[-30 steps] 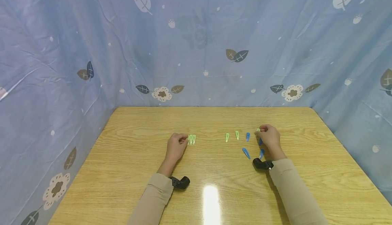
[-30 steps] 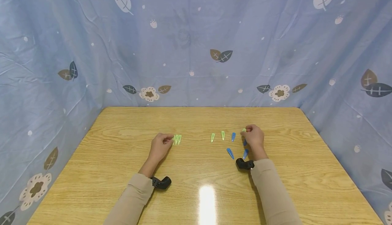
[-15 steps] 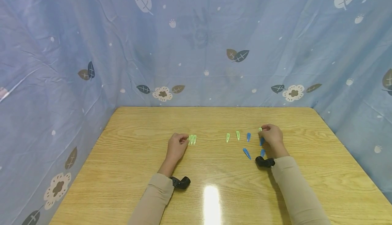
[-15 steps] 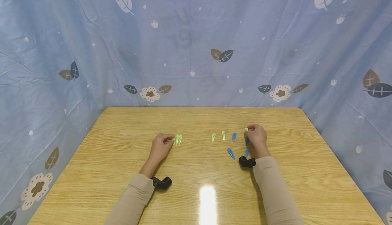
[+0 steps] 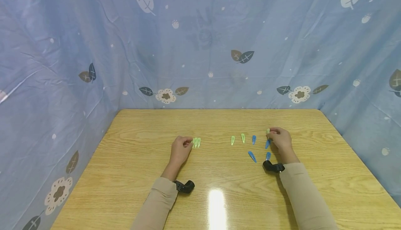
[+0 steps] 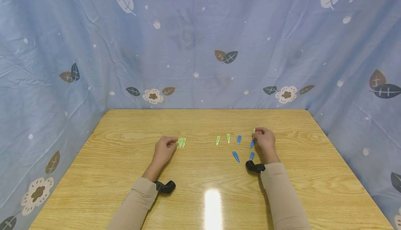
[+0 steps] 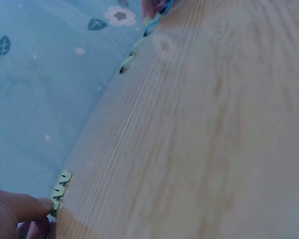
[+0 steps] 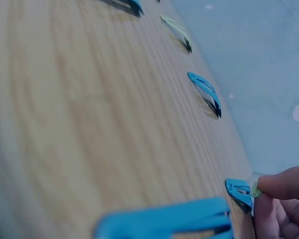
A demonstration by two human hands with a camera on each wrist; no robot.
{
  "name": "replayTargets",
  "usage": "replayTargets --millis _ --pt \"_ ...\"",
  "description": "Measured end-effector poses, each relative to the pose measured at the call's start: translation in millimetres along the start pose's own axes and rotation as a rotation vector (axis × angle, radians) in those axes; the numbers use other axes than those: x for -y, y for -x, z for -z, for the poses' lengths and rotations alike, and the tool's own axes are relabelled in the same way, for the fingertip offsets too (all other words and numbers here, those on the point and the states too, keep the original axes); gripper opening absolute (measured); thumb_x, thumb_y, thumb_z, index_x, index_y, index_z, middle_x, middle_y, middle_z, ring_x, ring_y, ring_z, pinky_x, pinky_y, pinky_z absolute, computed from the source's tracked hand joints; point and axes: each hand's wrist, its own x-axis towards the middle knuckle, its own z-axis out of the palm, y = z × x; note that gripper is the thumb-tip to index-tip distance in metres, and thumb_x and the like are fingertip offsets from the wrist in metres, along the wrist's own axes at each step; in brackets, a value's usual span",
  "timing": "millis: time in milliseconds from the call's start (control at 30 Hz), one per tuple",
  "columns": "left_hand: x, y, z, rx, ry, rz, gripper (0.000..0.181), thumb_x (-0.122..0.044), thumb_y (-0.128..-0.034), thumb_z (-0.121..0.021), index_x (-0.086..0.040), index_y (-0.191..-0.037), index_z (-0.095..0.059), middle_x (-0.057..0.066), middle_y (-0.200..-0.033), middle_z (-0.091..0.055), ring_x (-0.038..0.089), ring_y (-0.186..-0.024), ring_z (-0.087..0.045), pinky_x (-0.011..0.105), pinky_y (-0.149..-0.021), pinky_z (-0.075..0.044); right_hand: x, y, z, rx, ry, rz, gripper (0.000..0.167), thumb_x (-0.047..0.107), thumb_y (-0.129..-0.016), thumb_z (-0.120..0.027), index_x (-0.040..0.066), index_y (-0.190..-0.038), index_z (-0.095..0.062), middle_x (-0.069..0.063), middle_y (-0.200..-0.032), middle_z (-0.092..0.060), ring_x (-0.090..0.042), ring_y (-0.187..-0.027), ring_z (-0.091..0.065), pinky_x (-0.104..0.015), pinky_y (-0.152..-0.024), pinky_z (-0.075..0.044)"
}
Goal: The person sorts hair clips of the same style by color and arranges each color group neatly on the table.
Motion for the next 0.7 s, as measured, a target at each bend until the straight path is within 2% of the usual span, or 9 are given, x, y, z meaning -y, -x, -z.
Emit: replayTargets --millis 167,267,400,567,700 --pt "1.0 -0.4 0.1 -0.006 0.011 -0.003 0.015 -0.003 -0.0866 -0.067 0.001 -0.101 -0.071 0.007 -0.09 -0.057 0.019 -0.084 -0.058 0.03 -0.074 -0.053 -4.2 -1.7 -0.5 -0.016 -0.029 0.034 0.042 0.009 -0.093 -0.056 -0.006 -0.132 -0.051 -0.014 -0.112 -0.059 0.003 -0.078 -0.052 -0.011 -0.067 -0.047" --pt "1.6 -0.4 0.0 -0.009 0.016 -0.006 0.016 -0.002 -0.0862 -0.067 0.001 -0.101 -0.071 0.007 -0.09 -0.057 0.019 -0.083 -0.058 0.03 -0.074 -0.053 -5.5 -1.2 0.0 -0.014 -0.055 0.054 0.042 0.008 -0.093 -0.056 -0.007 -0.132 -0.05 -0.013 -0.109 -0.06 0.004 -0.078 -0.052 -0.012 -0.069 -0.049" --pt "2.1 -0.7 -0.5 -0.009 0.017 -0.003 0.016 -0.002 -0.0859 -0.068 0.001 -0.101 -0.071 0.007 -0.09 -0.057 0.019 -0.083 -0.058 0.03 -0.074 -0.053 -9.9 -1.7 0.0 -0.014 -0.099 0.067 0.041 0.008 -0.094 -0.057 -0.006 -0.132 -0.05 -0.003 -0.1 -0.059 0.003 -0.079 -0.054 -0.012 -0.071 -0.049" --pt "0.9 -0.3 -0.2 -0.008 0.017 -0.003 0.016 -0.002 -0.0858 -0.068 0.0 -0.101 -0.071 0.007 -0.09 -0.057 0.018 -0.083 -0.058 0.029 -0.074 -0.053 -13.0 0.0 -0.3 -0.033 -0.165 0.065 0.041 0.011 -0.095 -0.058 -0.004 -0.132 -0.051 0.003 -0.099 -0.058 -0.002 -0.086 -0.056 -0.013 -0.073 -0.05" --pt "1.2 -0.8 -0.8 -0.007 0.01 0.0 0.016 -0.003 -0.0862 -0.067 0.0 -0.102 -0.071 0.007 -0.09 -0.057 0.018 -0.084 -0.057 0.03 -0.074 -0.053 -12.4 4.4 1.5 -0.042 -0.211 0.054 0.042 0.013 -0.095 -0.057 -0.003 -0.133 -0.049 0.009 -0.097 -0.057 0.002 -0.085 -0.056 -0.012 -0.073 -0.049"
